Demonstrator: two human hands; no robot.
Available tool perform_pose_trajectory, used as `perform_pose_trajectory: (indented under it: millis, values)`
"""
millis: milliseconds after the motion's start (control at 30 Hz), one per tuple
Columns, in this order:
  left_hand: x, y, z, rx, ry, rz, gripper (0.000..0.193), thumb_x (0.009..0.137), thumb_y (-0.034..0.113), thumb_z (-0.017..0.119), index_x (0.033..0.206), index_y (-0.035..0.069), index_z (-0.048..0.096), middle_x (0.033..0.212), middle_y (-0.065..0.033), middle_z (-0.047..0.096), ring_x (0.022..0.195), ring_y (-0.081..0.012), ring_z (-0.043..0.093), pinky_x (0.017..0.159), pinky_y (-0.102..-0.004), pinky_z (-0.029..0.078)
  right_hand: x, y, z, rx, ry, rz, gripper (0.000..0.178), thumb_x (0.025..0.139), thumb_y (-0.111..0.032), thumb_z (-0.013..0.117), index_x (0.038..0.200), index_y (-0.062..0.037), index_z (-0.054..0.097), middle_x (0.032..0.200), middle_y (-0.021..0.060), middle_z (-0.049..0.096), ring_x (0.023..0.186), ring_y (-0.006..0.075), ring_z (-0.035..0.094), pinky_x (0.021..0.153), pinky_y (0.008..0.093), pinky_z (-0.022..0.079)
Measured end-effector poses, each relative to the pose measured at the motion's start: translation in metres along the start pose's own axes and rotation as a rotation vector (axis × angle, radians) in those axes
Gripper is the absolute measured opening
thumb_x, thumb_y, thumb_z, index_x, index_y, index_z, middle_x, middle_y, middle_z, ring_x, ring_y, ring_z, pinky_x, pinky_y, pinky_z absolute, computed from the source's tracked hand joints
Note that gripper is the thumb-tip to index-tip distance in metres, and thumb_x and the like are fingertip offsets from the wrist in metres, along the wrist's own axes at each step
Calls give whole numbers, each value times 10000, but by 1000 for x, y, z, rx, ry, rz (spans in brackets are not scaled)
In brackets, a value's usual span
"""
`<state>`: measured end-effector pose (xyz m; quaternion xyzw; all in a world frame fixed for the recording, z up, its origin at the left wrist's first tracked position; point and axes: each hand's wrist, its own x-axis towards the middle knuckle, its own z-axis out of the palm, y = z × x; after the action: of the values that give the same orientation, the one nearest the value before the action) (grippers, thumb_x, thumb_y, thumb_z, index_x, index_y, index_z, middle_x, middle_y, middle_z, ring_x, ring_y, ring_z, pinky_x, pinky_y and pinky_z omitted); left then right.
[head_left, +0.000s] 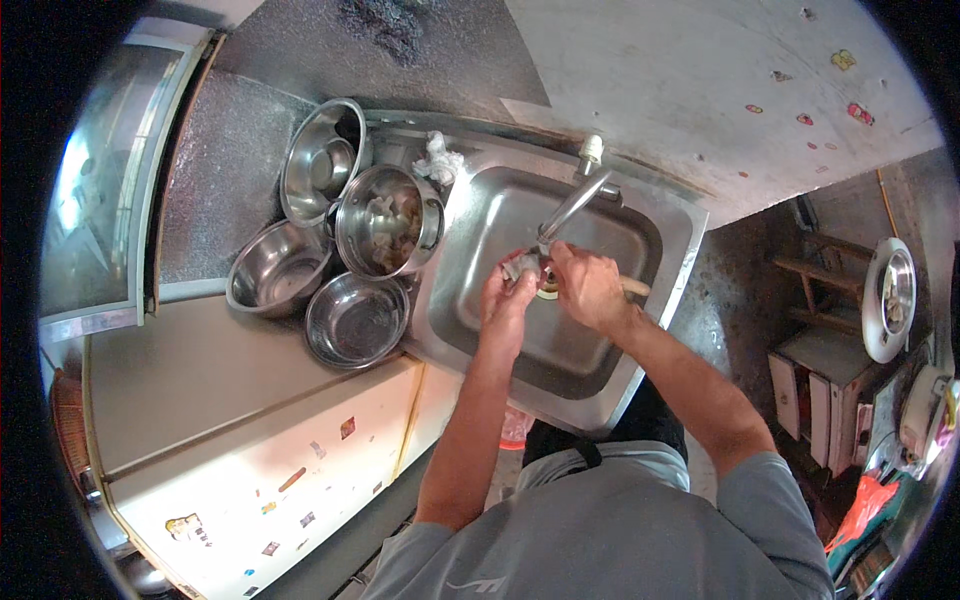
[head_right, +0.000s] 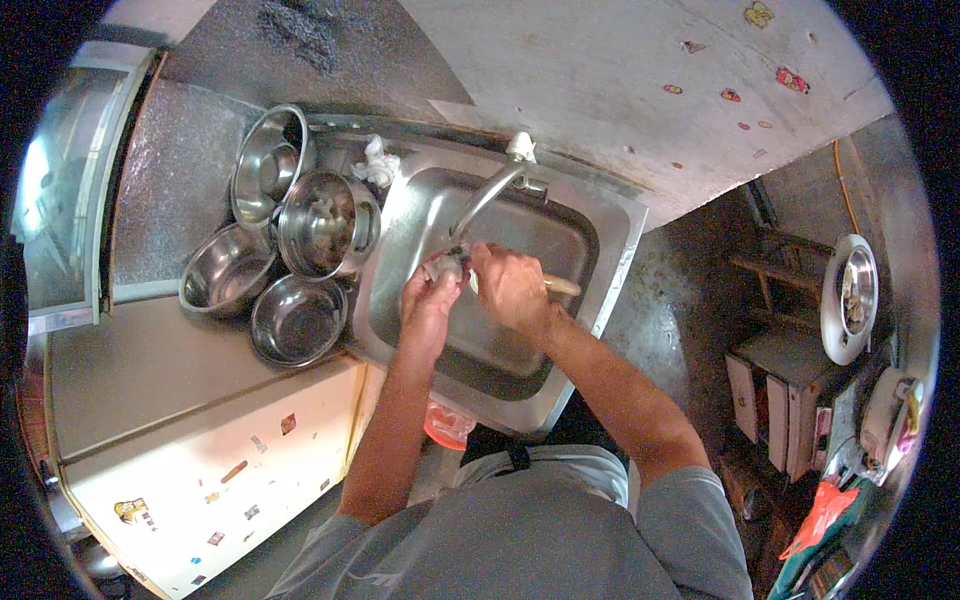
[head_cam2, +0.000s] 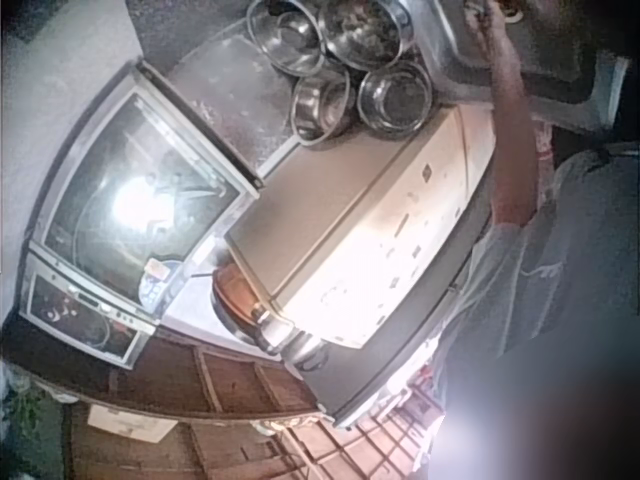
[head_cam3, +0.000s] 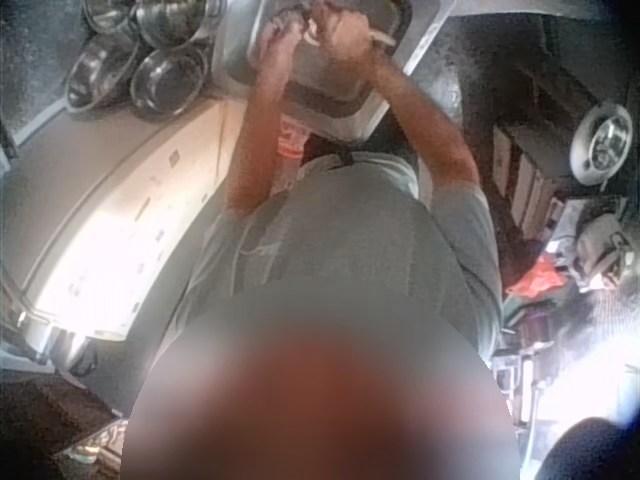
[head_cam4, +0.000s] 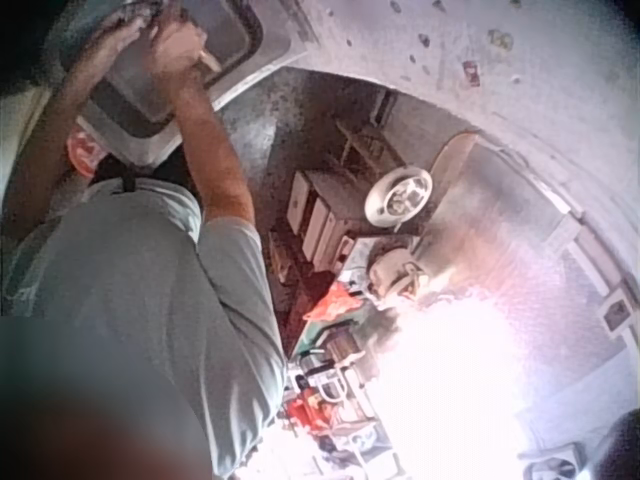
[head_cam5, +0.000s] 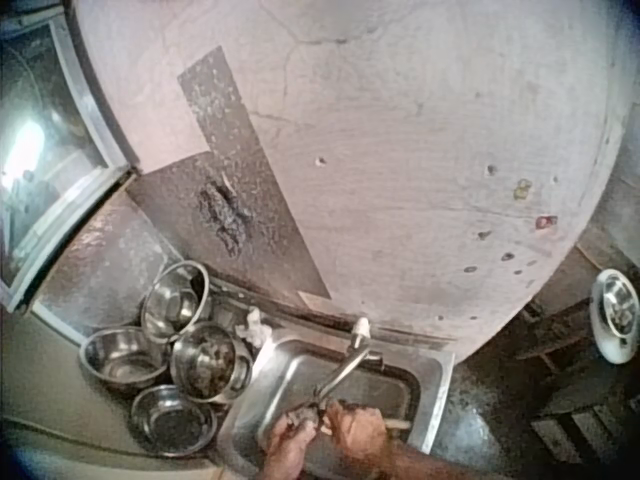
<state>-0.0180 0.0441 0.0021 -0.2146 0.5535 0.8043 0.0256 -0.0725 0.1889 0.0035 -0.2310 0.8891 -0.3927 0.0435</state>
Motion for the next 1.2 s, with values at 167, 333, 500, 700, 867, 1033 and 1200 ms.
perform_pose_trajectory:
  millis: [167, 333, 500, 700, 867, 1033, 1200]
  values:
    - [0, 1, -1, -59, -5, 22, 406, 943, 63, 558, 1324, -19, 442, 1239, -118, 569, 1113, -222, 571, 1032, -379, 440, 0, -7, -6, -30, -99, -34, 172, 779, -36, 598, 934, -31, 525, 847, 206, 645, 780, 407, 647, 658, 501, 514]
    - [-1, -1, 1, -197, -3, 5, 400, 937, 88, 584, 1299, -35, 466, 1228, -114, 580, 1111, -224, 573, 1021, -381, 435, -1, -2, 0, 11, -56, 51, 170, 786, -79, 576, 947, -52, 528, 856, 200, 650, 797, 408, 660, 689, 498, 524]
    - [-6, -6, -2, -151, -12, -18, 412, 918, 138, 630, 1283, 2, 493, 1192, -88, 589, 1092, -186, 560, 971, -363, 444, 3, 1, 3, -36, -39, 60, 161, 818, -61, 589, 949, -15, 506, 876, 205, 639, 787, 420, 643, 663, 507, 511]
    - [-4, -6, -1, -120, 12, 7, 361, 929, 154, 615, 1262, 39, 532, 1178, -52, 610, 1045, -177, 581, 896, -355, 460, -2, -4, -1, 23, -66, -39, 160, 838, -74, 593, 958, -12, 508, 875, 208, 639, 806, 412, 645, 675, 506, 515]
    - [-4, -5, 1, -115, 6, 5, 361, 929, 144, 613, 1262, 34, 528, 1173, -56, 610, 1044, -180, 578, 886, -345, 456, 2, 0, 5, -50, -18, 33, 153, 830, -75, 595, 948, -22, 512, 873, 203, 641, 813, 390, 654, 682, 496, 516]
    - [-3, -10, -2, 18, 28, 62, 391, 922, 82, 591, 1289, -7, 488, 1169, -77, 594, 1048, -175, 564, 919, -343, 451, 5, 0, 2, -61, -82, 77, 175, 825, -109, 596, 960, -30, 518, 893, 200, 652, 815, 396, 659, 693, 498, 523]
    - [-2, -5, 3, 68, 64, 91, 413, 906, 67, 601, 1296, -4, 484, 1158, -71, 591, 1045, -160, 559, 924, -322, 450, 3, -7, 3, -48, -19, 170, 188, 839, -148, 592, 974, -38, 521, 891, 194, 663, 799, 388, 673, 676, 492, 531]
